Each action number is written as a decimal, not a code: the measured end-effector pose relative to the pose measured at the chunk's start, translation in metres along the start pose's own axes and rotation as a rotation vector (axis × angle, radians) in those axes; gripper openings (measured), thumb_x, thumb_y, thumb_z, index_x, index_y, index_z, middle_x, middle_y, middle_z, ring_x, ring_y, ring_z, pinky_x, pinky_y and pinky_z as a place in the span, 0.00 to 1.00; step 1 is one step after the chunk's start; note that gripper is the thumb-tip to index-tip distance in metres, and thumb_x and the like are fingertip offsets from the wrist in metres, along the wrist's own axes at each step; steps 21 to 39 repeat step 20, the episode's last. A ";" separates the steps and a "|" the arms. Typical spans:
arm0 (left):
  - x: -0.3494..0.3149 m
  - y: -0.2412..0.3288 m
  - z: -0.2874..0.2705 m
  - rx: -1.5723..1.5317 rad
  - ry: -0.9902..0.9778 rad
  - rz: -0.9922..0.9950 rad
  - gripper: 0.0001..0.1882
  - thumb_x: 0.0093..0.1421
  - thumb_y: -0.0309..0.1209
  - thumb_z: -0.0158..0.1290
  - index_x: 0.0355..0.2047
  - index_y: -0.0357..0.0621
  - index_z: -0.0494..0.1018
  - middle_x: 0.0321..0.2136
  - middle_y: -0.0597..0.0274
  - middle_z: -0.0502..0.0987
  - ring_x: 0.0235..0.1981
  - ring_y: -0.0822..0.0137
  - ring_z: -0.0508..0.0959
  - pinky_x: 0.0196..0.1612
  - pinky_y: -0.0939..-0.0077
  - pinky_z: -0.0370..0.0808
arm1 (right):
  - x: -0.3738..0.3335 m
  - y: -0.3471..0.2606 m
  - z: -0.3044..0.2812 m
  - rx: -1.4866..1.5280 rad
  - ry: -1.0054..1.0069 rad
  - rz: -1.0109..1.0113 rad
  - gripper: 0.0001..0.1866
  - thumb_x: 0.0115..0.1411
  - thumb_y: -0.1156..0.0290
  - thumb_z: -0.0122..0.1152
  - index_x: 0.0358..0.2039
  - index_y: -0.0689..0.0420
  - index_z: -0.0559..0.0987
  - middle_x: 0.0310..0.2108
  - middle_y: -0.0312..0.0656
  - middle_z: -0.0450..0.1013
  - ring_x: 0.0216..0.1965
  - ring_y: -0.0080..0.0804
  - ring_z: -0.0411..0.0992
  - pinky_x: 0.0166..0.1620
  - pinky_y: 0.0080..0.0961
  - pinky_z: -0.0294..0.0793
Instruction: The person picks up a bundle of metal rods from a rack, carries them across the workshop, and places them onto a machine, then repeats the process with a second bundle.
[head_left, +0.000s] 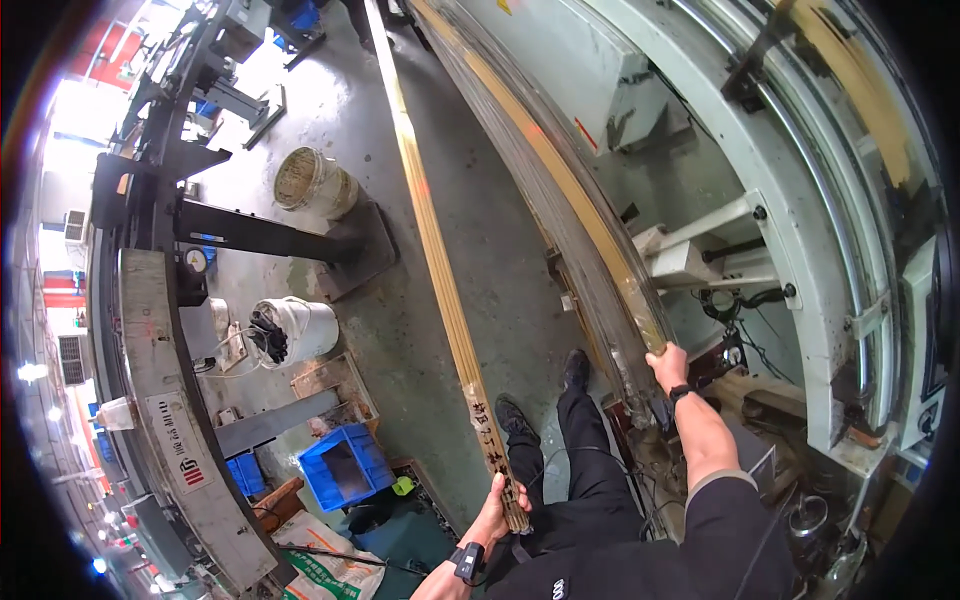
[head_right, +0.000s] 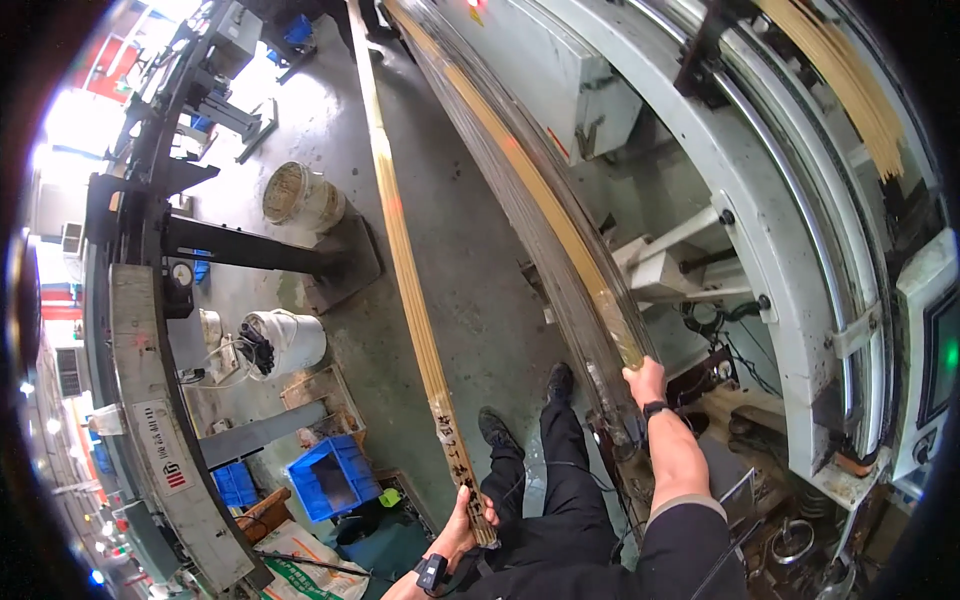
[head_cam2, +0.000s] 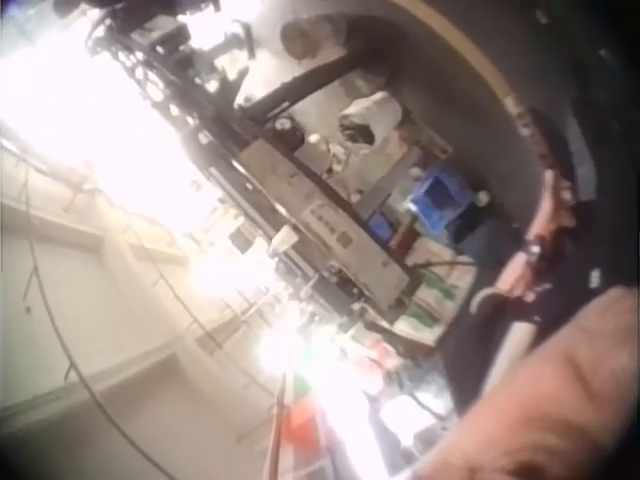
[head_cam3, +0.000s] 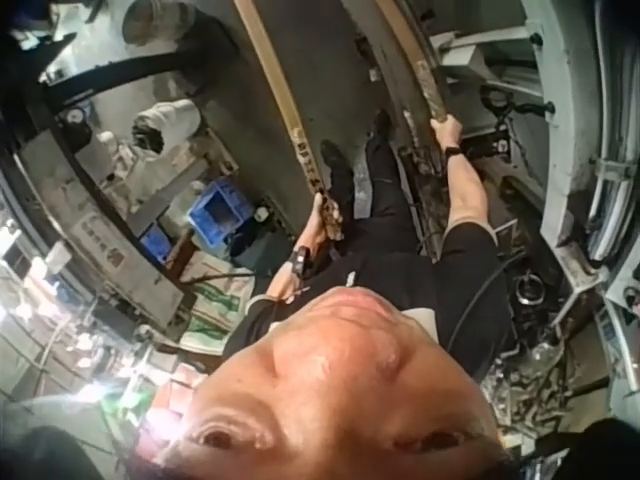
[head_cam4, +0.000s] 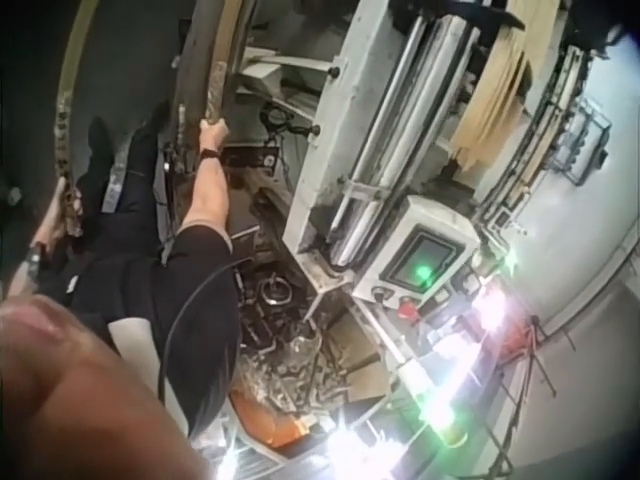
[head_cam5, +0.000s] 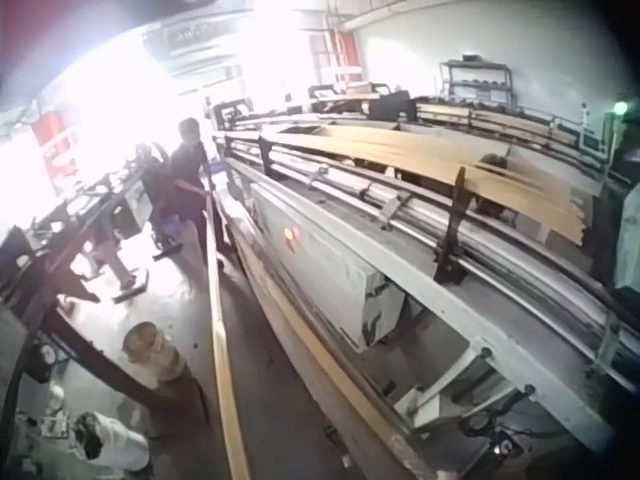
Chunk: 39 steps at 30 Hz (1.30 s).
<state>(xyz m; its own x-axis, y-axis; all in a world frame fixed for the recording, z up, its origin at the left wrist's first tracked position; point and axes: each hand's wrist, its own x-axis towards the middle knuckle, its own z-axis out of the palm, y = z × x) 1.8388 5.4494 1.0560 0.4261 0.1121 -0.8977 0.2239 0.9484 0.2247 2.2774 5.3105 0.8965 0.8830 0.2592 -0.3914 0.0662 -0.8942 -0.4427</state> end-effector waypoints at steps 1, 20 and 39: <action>-0.005 0.000 -0.001 0.005 0.022 -0.023 0.37 0.60 0.69 0.46 0.35 0.41 0.73 0.21 0.58 0.75 0.27 0.59 0.78 0.35 0.65 0.76 | -0.008 -0.001 -0.004 -0.051 -0.003 0.013 0.22 0.45 0.60 0.74 0.35 0.63 0.79 0.35 0.57 0.78 0.40 0.55 0.77 0.43 0.44 0.77; -0.024 -0.002 0.020 -0.011 -0.026 0.111 0.34 0.62 0.67 0.46 0.39 0.43 0.70 0.22 0.60 0.74 0.26 0.58 0.77 0.36 0.62 0.77 | -0.273 -0.219 0.051 0.713 -1.427 0.046 0.31 0.56 0.48 0.71 0.49 0.59 0.78 0.40 0.40 0.80 0.43 0.31 0.78 0.48 0.29 0.77; -0.024 -0.002 0.020 -0.011 -0.026 0.111 0.34 0.62 0.67 0.46 0.39 0.43 0.70 0.22 0.60 0.74 0.26 0.58 0.77 0.36 0.62 0.77 | -0.273 -0.219 0.051 0.713 -1.427 0.046 0.31 0.56 0.48 0.71 0.49 0.59 0.78 0.40 0.40 0.80 0.43 0.31 0.78 0.48 0.29 0.77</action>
